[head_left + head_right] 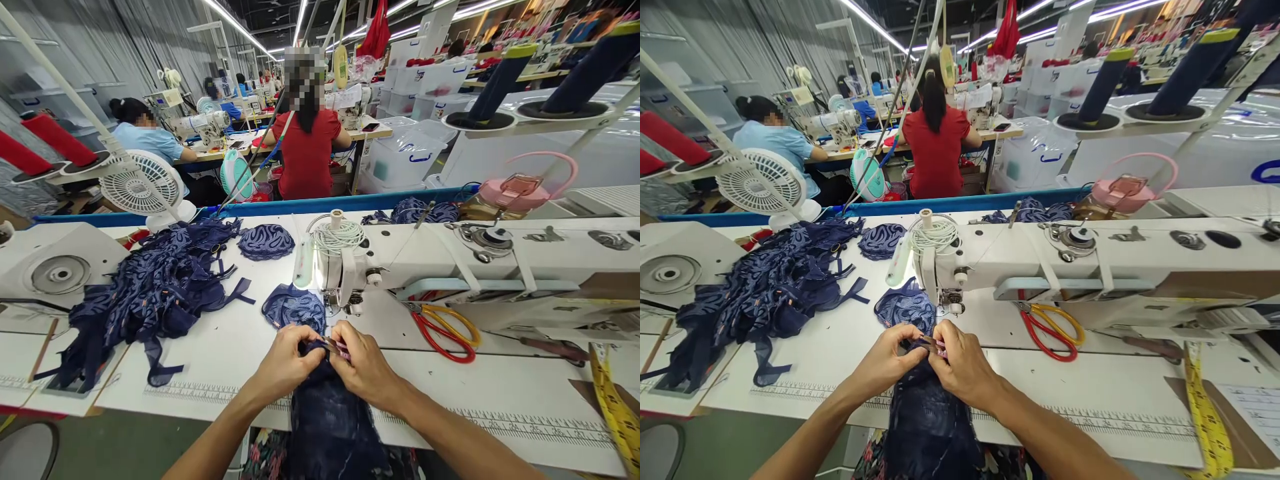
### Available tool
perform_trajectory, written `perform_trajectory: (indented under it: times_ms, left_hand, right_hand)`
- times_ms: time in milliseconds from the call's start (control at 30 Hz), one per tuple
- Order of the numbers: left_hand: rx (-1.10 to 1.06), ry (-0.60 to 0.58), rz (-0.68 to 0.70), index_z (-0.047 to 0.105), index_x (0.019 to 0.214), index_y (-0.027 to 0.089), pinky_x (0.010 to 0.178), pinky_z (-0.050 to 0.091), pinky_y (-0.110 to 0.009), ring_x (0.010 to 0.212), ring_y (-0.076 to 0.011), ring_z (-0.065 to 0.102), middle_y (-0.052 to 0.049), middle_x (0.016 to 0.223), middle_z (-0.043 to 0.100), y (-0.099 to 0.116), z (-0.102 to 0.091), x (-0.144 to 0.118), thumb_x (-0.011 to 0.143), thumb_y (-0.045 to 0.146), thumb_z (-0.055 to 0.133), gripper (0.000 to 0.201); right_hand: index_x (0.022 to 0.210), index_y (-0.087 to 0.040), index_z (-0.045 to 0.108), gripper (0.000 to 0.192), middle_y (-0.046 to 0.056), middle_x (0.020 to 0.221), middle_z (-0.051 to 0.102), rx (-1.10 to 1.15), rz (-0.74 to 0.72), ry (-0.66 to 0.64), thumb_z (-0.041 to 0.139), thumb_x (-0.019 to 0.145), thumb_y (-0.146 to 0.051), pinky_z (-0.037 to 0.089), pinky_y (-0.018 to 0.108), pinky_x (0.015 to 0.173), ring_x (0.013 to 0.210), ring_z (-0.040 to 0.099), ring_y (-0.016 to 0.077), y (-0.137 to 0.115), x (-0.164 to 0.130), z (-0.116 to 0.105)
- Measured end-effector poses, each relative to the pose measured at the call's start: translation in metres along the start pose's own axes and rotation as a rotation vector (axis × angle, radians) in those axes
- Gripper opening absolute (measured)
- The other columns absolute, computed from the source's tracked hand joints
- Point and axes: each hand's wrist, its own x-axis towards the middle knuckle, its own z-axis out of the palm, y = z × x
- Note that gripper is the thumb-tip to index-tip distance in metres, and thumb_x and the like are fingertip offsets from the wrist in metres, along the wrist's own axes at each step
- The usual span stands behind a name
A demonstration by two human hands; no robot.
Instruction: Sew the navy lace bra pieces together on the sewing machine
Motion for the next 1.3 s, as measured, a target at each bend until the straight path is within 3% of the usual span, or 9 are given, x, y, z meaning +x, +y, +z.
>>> perform_trajectory:
  times_ms: [300,400,600,700,767,833,933,1067,1300]
  left_hand:
    - [0.195,0.088,0.015,0.064,0.076,0.022,0.097,0.032,-0.042,0.086,-0.0229,0.058,-0.002,0.079,0.066,-0.009,0.005,0.006,0.079,0.023,0.055,0.009]
    - [0.224,0.087,0.041,0.064,0.077,0.022,0.097,0.032,-0.042,0.085,-0.0226,0.058,-0.002,0.079,0.066,-0.013,0.001,0.006,0.079,0.022,0.056,0.008]
    - [0.353,0.137,0.134,0.065,0.088,0.024,0.090,0.037,-0.041,0.095,-0.0253,0.057,-0.004,0.091,0.067,-0.009,-0.004,-0.002,0.083,0.021,0.058,0.009]
    - [0.302,0.123,0.281,0.061,0.106,0.024,0.103,0.030,-0.043,0.100,-0.0232,0.059,-0.004,0.102,0.068,-0.003,-0.003,-0.005,0.085,0.022,0.059,0.021]
    - [0.272,0.098,0.315,0.061,0.098,0.024,0.111,0.020,-0.045,0.092,-0.0193,0.061,-0.001,0.092,0.069,-0.001,-0.002,-0.004,0.088,0.023,0.058,0.010]
    - [0.267,0.107,0.280,0.060,0.083,0.024,0.114,0.015,-0.046,0.085,-0.0176,0.061,0.002,0.082,0.067,-0.002,-0.001,-0.001,0.090,0.025,0.055,0.009]
    - [0.209,0.140,0.181,0.058,0.076,0.023,0.110,0.023,-0.045,0.078,-0.0169,0.058,0.003,0.076,0.064,-0.007,-0.002,0.003,0.091,0.027,0.051,0.017]
    - [0.097,0.202,0.117,0.056,0.075,0.023,0.099,0.035,-0.038,0.074,-0.0164,0.056,0.003,0.073,0.061,-0.014,-0.004,0.005,0.092,0.028,0.048,0.019]
    - [0.058,0.203,0.117,0.060,0.082,0.024,0.108,0.026,-0.041,0.078,-0.0164,0.060,0.003,0.081,0.066,-0.015,-0.003,0.004,0.093,0.031,0.049,0.017]
  right_hand:
    - [0.080,-0.024,0.037,0.015,-0.005,0.067,0.043,0.570,0.251,-0.105,0.048,0.088,-0.029,0.034,0.024,0.055,0.058,0.040,0.0107,-0.005,0.009,-0.002]
    - [0.079,-0.022,0.041,0.018,-0.004,0.070,0.043,0.657,0.253,-0.108,0.052,0.089,-0.033,0.036,0.024,0.059,0.063,0.041,0.0109,-0.004,0.011,-0.004]
    - [0.084,-0.022,0.046,0.016,-0.004,0.075,0.044,0.566,0.248,-0.132,0.052,0.092,-0.034,0.034,0.023,0.056,0.061,0.037,0.0101,-0.001,0.009,-0.003]
    - [0.085,-0.021,0.048,0.018,-0.004,0.076,0.046,0.526,0.228,-0.118,0.053,0.092,-0.037,0.034,0.023,0.055,0.059,0.038,0.0094,0.001,0.008,-0.002]
    - [0.085,-0.021,0.049,0.019,-0.003,0.076,0.048,0.509,0.222,-0.090,0.055,0.091,-0.039,0.035,0.023,0.055,0.060,0.040,0.0096,0.002,0.009,-0.002]
    - [0.085,-0.021,0.050,0.021,-0.002,0.077,0.050,0.500,0.241,-0.063,0.055,0.090,-0.041,0.036,0.023,0.055,0.063,0.044,0.0107,0.003,0.010,-0.004]
    - [0.091,-0.021,0.052,0.022,-0.001,0.078,0.051,0.451,0.273,-0.050,0.055,0.090,-0.043,0.040,0.024,0.059,0.068,0.049,0.0126,0.004,0.012,-0.012]
    - [0.088,-0.023,0.052,0.023,-0.005,0.063,0.045,0.216,0.246,-0.181,0.051,0.093,-0.045,0.033,0.024,0.054,0.057,0.043,0.0120,-0.001,0.013,-0.027]
    - [0.070,-0.022,0.047,0.033,-0.006,0.056,0.039,0.016,0.173,-0.296,0.044,0.096,-0.042,0.022,0.025,0.050,0.051,0.038,0.0114,-0.008,0.011,-0.022]
